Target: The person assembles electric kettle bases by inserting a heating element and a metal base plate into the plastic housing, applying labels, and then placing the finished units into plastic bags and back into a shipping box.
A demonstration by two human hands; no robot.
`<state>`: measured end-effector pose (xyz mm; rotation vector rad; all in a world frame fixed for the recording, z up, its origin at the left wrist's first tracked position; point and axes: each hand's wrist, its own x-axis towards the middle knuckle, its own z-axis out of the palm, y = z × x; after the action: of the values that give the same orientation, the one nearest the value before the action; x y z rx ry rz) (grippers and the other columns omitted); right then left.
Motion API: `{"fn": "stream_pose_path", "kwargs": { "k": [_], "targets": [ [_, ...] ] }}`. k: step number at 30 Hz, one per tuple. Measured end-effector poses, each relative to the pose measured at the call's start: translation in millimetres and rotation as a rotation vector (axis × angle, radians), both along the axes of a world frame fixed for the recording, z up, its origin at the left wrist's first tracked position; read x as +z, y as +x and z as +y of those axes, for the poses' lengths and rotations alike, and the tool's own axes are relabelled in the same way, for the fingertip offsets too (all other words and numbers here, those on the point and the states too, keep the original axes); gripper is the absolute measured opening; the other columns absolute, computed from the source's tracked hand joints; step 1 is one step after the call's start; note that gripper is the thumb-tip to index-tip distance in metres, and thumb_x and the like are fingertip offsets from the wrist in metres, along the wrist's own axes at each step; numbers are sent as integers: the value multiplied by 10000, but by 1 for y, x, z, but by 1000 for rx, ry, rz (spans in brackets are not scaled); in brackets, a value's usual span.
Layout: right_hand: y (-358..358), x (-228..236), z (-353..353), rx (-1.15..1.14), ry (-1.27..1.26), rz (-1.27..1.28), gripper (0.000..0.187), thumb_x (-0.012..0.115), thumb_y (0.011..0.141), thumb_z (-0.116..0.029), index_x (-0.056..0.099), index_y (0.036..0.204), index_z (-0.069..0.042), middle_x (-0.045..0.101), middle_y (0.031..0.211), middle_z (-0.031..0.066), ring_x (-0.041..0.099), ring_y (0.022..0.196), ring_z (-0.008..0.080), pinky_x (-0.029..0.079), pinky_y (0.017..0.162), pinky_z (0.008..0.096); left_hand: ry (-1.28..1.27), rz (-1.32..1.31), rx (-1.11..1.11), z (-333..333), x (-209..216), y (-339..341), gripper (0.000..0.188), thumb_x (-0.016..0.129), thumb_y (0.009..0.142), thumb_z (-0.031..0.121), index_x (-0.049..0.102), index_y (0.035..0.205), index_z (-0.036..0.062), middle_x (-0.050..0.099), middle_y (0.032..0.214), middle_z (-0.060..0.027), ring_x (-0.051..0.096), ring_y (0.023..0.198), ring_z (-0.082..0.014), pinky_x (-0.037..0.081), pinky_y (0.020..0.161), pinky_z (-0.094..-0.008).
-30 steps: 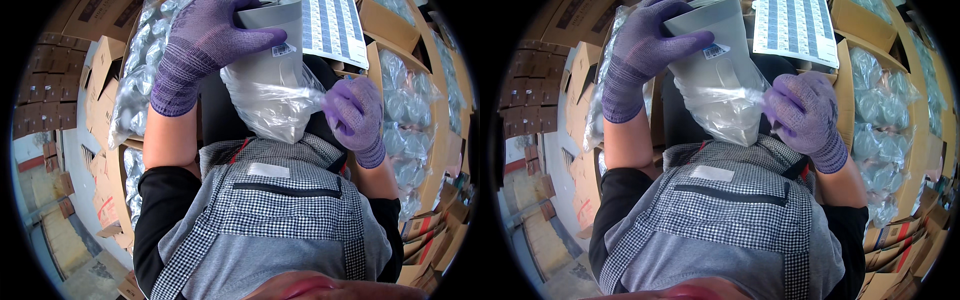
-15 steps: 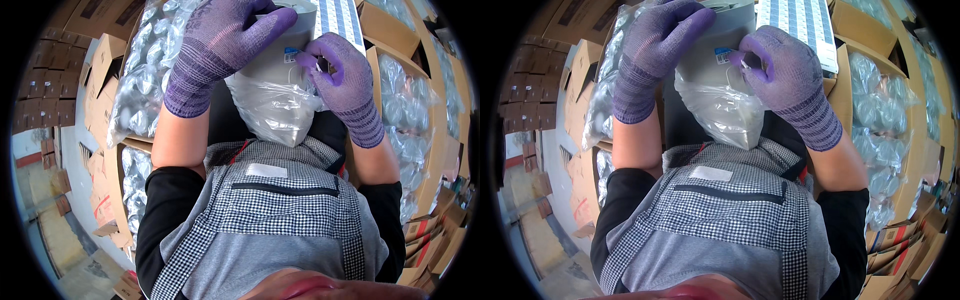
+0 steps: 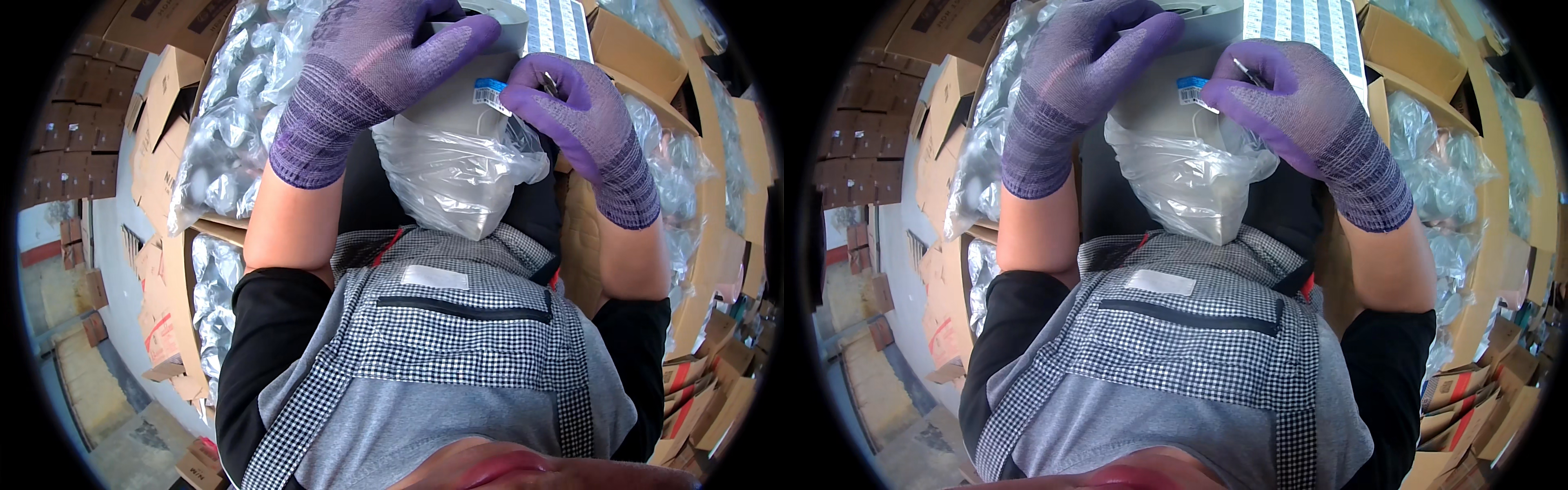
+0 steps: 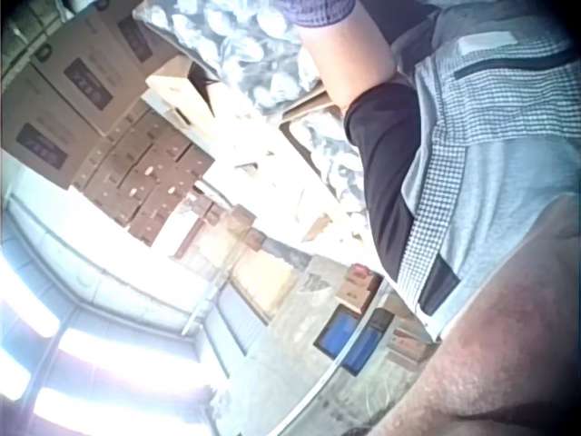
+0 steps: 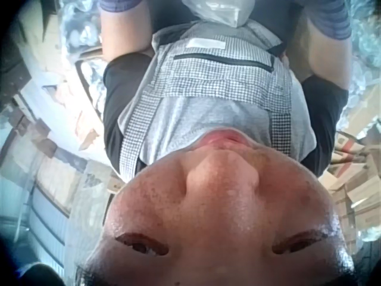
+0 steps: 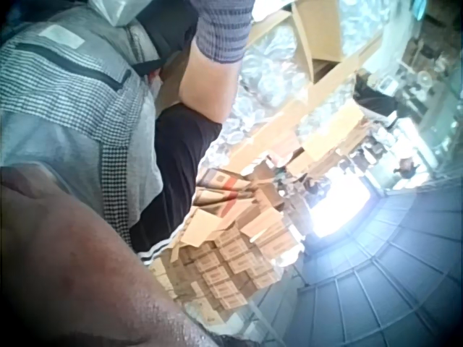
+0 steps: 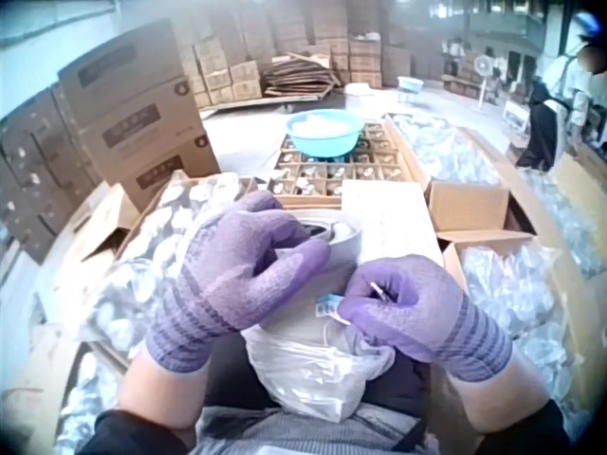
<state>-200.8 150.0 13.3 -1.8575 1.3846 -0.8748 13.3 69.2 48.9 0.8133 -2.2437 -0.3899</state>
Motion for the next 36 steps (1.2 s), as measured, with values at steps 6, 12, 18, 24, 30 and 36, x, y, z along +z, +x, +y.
{"fn": "stream_pose_path", "kwargs": {
  "k": [6,12,18,24,30,36],
  "targets": [
    [4,-5,10,-50,139,-283,225,704,919,-285,720,914,-61,608,750,-17,594,741,89,491,717,279,43,-30,2,2,4,0,298,741,846,320,743,832,22,603,767,-130,620,722,-277,476,653,-384],
    [-7,-18,22,-6,204,-761,245,668,962,-255,687,1064,-33,632,846,4,572,745,86,476,702,291,168,-37,17,-2,5,-1,297,739,852,314,736,829,18,621,824,-142,640,777,-283,491,700,-375],
    [-107,-106,15,116,-163,-1169,179,540,1047,-192,600,952,-53,569,869,29,415,614,85,410,672,305,52,-108,-53,-6,-1,1,254,633,925,203,714,984,-31,625,932,-127,606,855,-247,467,794,-322],
    [-158,-296,53,-1056,222,-872,238,762,919,-287,645,862,-87,547,710,-9,493,600,85,405,583,262,81,-15,-46,-10,-7,3,312,655,873,251,721,965,-40,631,907,-127,625,814,-242,491,746,-334],
    [-175,-409,21,-1269,259,-575,340,782,889,-414,664,874,-96,557,688,-12,504,572,85,419,537,257,131,21,-40,-12,-6,-18,296,652,843,208,716,977,-48,634,935,-128,620,871,-233,489,787,-331],
    [-149,-420,44,-1212,450,-808,416,716,926,-487,693,1003,-79,548,681,-5,503,592,103,427,571,266,385,136,-62,-15,-5,-11,389,543,841,153,694,1127,-63,657,1031,-123,619,953,-217,481,897,-330]
  ]
}}
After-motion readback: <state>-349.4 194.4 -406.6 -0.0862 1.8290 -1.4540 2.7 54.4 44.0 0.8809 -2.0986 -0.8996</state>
